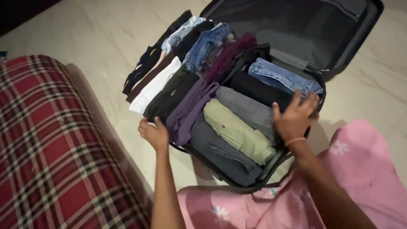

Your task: Pack various items of clothing into a suitcase.

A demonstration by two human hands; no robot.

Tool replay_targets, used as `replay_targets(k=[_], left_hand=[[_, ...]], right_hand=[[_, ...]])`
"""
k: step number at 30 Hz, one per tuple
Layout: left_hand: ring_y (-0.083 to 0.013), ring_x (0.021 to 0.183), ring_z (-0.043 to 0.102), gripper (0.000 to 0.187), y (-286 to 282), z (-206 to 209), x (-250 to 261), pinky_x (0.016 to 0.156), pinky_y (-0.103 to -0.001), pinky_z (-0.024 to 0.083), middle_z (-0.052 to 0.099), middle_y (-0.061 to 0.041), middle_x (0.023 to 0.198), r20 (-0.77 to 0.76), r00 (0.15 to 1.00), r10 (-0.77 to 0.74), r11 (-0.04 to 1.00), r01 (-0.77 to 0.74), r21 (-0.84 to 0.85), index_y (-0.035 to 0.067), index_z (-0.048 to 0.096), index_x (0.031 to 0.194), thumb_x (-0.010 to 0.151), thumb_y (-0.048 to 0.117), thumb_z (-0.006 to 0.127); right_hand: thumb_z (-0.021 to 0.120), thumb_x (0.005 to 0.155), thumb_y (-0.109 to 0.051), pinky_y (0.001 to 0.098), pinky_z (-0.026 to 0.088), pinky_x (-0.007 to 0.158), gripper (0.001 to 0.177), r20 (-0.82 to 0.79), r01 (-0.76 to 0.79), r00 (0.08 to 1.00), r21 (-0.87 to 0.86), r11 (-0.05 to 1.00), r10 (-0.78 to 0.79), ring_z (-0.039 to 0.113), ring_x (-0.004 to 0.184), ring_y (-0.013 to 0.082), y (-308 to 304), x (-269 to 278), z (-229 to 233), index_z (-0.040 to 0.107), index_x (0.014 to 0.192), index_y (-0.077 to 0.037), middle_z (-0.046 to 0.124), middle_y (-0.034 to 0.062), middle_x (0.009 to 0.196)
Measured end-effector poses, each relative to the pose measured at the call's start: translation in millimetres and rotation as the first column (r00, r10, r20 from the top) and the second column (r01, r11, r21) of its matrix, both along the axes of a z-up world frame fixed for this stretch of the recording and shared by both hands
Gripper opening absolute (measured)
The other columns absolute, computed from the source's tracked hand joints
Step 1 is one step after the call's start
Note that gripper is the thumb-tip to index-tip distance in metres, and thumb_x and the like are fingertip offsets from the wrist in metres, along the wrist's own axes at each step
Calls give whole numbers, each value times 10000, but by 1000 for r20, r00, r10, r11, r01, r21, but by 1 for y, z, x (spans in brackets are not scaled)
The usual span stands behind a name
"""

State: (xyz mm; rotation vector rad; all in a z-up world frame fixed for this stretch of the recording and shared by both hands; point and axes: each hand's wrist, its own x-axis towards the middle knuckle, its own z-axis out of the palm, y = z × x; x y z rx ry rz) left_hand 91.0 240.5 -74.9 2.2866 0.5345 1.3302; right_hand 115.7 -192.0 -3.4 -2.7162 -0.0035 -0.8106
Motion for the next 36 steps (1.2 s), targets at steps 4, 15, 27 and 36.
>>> replay_targets(k=[4, 15, 27, 36], left_hand=[[-506, 1212, 528, 815, 29, -36, 39, 1056, -494, 400, 517, -370, 1305, -129, 991, -23, 924, -28, -381, -145, 400, 1372, 834, 292, 827], [-343, 1153, 705, 839, 59, -16, 49, 1032, -406, 520, 723, -234, 1230, -498, 857, -132, 641, -309, -702, -42, 751, 1163, 605, 573, 868], [-356, 987, 780, 662, 70, -54, 29, 906, -418, 588, 799, -232, 1043, -781, 592, -198, 879, -245, -408, -38, 778, 1049, 677, 506, 844], [-462, 1059, 672, 587, -11, -69, -31, 917, -494, 530, 717, -284, 1071, -641, 765, -65, 924, -196, -328, -2, 690, 1113, 717, 397, 860]], right_hand=[[781, 865, -519, 742, 244, 1042, 935, -204, 278, 954, 327, 903, -220, 180, 1501, 549, -5, -2, -14, 335, 1573, -102, 153, 341, 1625], [813, 797, -595, 625, 322, 1097, 1077, -230, 398, 917, 531, 748, -325, 288, 1427, 566, -19, 10, -41, 271, 1597, -120, 167, 387, 1592], [742, 913, -558, 636, 379, 1050, 720, -154, 434, 900, 242, 868, -408, 480, 1246, 576, -35, 27, -72, 558, 1490, -168, 399, 355, 1521], [678, 933, -507, 629, 430, 963, 603, -180, 314, 943, 199, 928, -280, 523, 1156, 559, -74, 62, -43, 611, 1447, -199, 439, 330, 1492]])
